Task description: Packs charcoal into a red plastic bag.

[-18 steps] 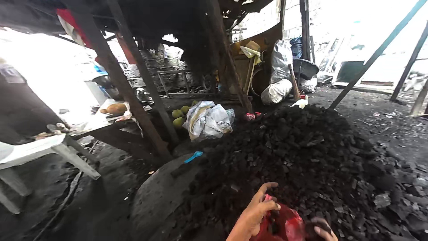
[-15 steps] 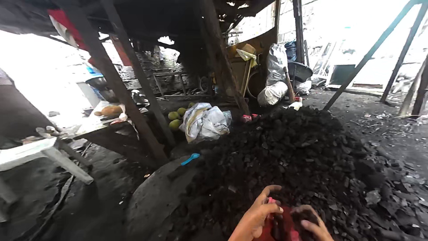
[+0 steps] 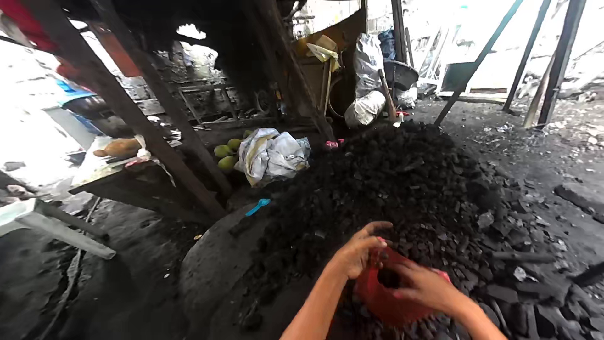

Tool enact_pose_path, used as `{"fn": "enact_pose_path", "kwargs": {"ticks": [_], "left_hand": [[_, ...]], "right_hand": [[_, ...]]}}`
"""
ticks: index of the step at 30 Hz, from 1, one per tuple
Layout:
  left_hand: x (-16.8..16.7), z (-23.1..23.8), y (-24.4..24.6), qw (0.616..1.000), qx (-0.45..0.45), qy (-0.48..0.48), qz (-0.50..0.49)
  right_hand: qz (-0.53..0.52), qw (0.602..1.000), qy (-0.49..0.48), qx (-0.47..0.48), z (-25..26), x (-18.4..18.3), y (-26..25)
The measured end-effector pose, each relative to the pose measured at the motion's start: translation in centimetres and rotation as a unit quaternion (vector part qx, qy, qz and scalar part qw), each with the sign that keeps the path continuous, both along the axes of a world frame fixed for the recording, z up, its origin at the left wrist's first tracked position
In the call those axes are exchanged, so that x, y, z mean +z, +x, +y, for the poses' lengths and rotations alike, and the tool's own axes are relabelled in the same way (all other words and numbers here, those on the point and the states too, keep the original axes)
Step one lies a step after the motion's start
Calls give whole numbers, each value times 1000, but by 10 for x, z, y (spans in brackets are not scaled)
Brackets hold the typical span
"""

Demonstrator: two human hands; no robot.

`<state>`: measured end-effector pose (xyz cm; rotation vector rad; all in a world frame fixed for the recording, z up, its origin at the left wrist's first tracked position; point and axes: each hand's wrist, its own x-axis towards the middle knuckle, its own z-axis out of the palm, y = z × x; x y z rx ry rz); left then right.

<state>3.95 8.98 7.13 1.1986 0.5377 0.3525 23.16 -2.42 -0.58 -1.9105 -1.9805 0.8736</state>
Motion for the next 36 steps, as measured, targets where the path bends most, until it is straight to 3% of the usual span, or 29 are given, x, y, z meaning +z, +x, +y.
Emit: {"fn": "enact_pose_path", "kwargs": {"ticks": [4,6,8,10,12,14,16,18,22,24,26,28,30,31,33,36], "left_hand": [[-10,10,-12,993,2,105,63],[-5,12,-14,960,-14,227,162],[1,15,-15,875,-74,363,311],[-2,11,-14,757,-140,452,452],[-4,1,-9,659,-201,481,542],[3,-12,2,599,-238,479,596],[14,-19,19,567,-262,471,623],[27,-20,34,591,-293,468,589],[40,-18,58,713,-391,442,380],[40,-20,60,797,-371,368,304],[33,-23,53,896,-289,209,265],[21,-23,44,938,-241,122,216],[12,-23,37,955,-229,93,167],[10,-25,34,957,-226,109,143],[14,-37,31,944,-212,227,114],[14,-49,38,861,-167,467,116]], "right_hand": [[-158,985,-18,65,-39,12,4],[-189,968,121,111,-56,-8,4],[-216,941,227,130,-64,-21,7],[-245,934,229,122,-65,-12,8],[-265,930,224,123,-65,2,5],[-277,907,288,134,-65,16,-2],[-255,884,362,150,-64,31,-9],[-179,874,429,142,-60,45,-16],[-18,894,443,64,-53,67,-27],[-33,895,444,6,-50,78,-20],[-94,892,439,-54,-50,87,-4],[-149,878,442,-111,-51,85,17],[-124,876,434,-169,-52,75,31],[-62,886,415,-198,-54,68,32],[135,893,350,-247,-57,54,27],[421,851,214,-227,-58,22,26]]}}
